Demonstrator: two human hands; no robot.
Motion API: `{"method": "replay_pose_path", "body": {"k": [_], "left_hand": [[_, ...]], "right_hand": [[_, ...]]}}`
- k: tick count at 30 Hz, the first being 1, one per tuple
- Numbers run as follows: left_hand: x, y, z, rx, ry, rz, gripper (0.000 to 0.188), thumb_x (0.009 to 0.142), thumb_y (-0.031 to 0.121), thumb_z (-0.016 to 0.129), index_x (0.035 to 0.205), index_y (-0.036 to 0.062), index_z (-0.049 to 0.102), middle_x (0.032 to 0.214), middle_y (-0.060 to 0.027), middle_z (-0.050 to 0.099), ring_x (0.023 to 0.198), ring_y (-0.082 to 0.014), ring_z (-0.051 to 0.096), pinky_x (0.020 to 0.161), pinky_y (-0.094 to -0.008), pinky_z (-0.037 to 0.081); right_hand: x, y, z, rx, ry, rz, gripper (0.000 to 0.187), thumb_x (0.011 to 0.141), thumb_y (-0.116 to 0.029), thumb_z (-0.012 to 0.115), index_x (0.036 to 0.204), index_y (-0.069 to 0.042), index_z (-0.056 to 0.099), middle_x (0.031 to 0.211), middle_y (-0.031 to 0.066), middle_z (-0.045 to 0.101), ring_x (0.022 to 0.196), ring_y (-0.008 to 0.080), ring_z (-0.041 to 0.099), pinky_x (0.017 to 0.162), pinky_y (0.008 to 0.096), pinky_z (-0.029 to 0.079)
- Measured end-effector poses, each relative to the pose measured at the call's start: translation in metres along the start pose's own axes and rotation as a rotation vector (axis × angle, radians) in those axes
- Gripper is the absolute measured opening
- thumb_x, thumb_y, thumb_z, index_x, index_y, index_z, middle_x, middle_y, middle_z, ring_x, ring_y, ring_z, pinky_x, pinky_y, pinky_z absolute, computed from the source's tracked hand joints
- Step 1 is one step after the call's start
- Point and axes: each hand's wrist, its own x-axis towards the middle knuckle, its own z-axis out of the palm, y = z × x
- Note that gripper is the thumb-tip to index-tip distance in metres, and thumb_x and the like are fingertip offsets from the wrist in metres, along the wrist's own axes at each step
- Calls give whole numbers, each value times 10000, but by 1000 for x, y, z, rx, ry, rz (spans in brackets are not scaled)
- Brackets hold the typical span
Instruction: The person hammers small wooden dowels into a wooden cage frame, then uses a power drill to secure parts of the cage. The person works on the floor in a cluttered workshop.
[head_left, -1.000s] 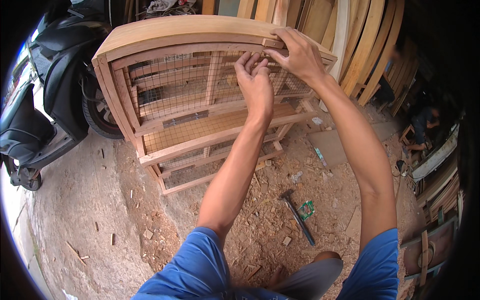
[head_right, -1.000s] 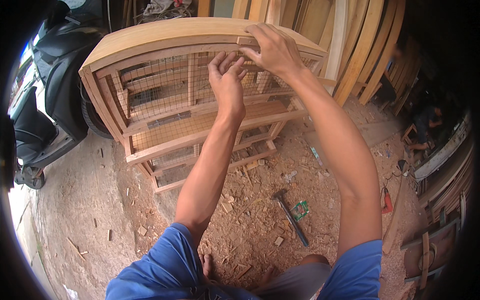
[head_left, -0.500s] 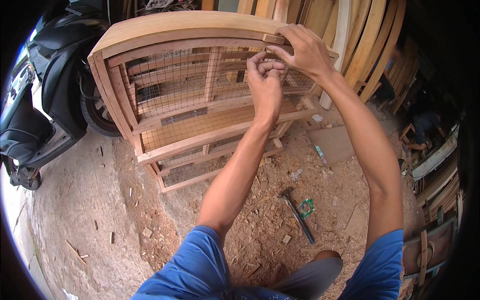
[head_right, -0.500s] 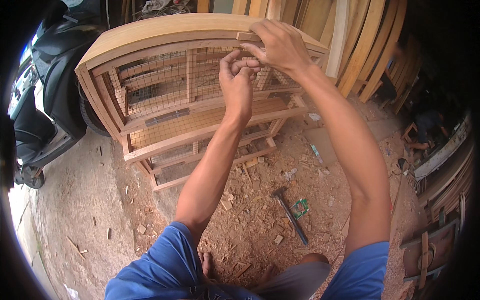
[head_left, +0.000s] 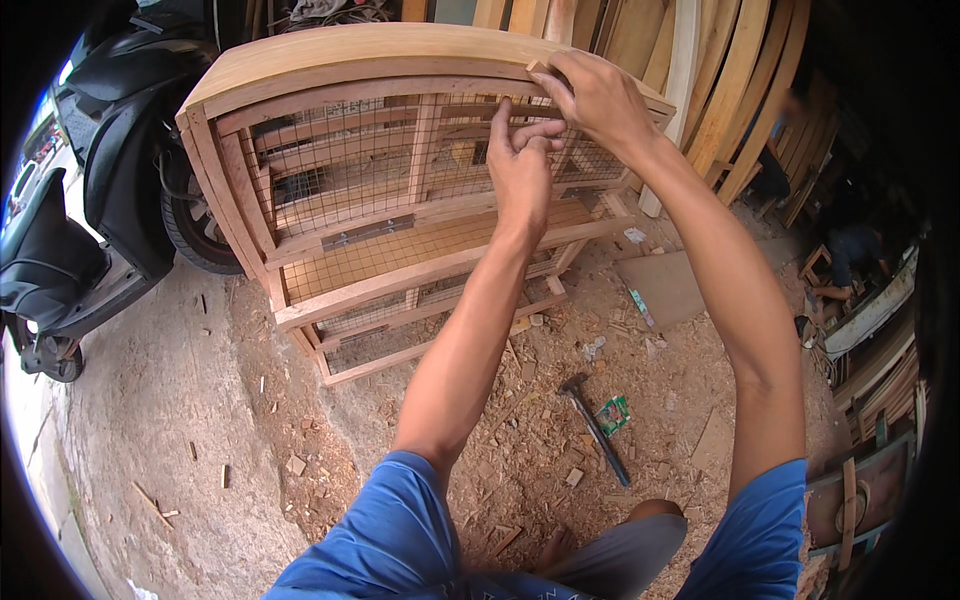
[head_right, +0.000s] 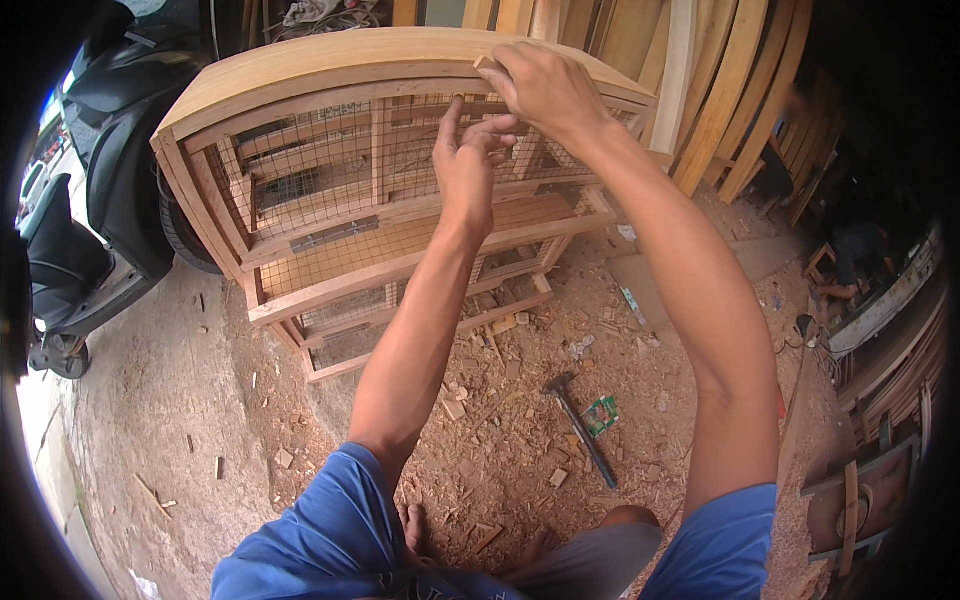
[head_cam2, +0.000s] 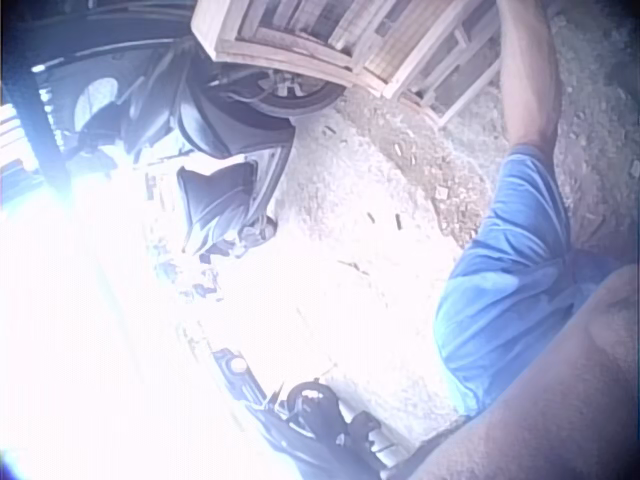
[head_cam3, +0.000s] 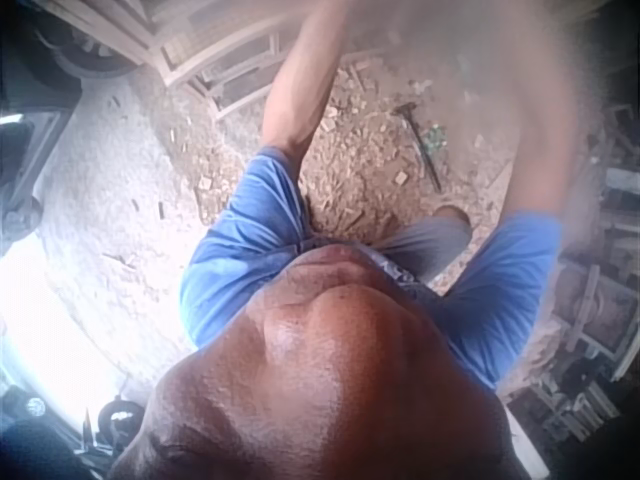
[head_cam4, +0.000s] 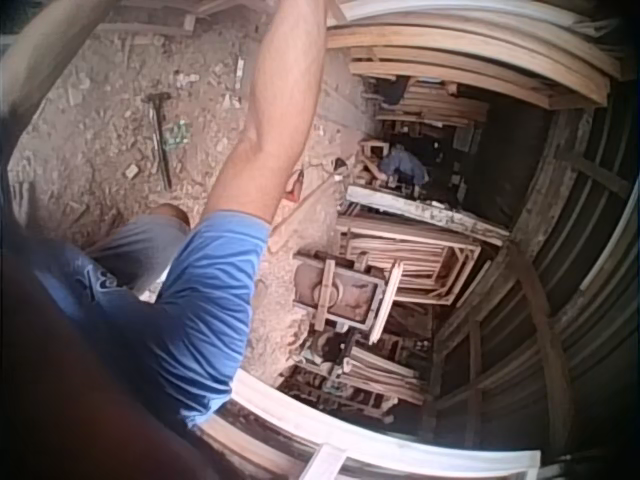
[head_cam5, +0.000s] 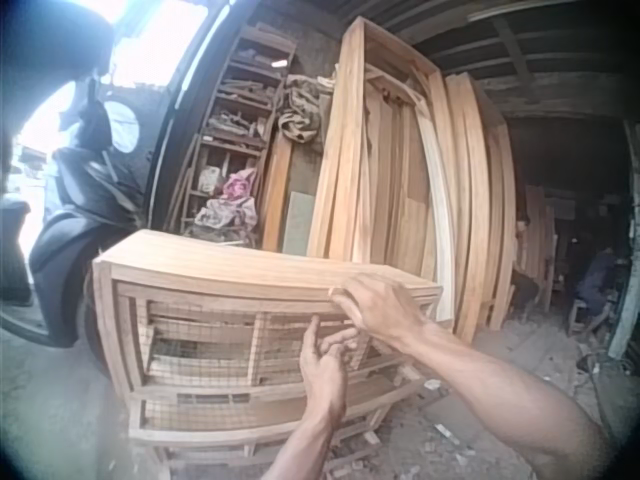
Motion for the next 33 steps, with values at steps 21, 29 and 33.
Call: {"method": "replay_pose_path", "body": {"k": [21, 29, 33], "left_hand": [[-2, 4, 2, 10, -6, -23, 741, 896, -17, 447, 1583, -50, 170, 1191, -143, 699, 939, -156, 643, 827, -296, 507], [-1, 2, 3, -17, -3, -10, 731, 893, -36, 436, 1583, -29, 193, 1297, -180, 646, 1000, -195, 663, 859, -327, 524], [0, 1, 3, -25, 7, -33, 734, 896, -39, 442, 1584, -26, 186, 1297, -182, 646, 1009, -198, 663, 865, -339, 527]], "right_hand": [[0, -1, 12, 682, -124, 772, 374, 1008, -341, 645, 957, 29, 640, 804, 100, 689, 722, 146, 691, 630, 279, 573], [-6, -12, 13, 566, -76, 659, 317, 995, -280, 663, 1012, 32, 615, 839, 123, 708, 766, 150, 704, 672, 294, 572], [-7, -14, 11, 586, -76, 649, 308, 1000, -271, 656, 1001, 32, 599, 850, 127, 711, 792, 154, 712, 675, 298, 575]]}}
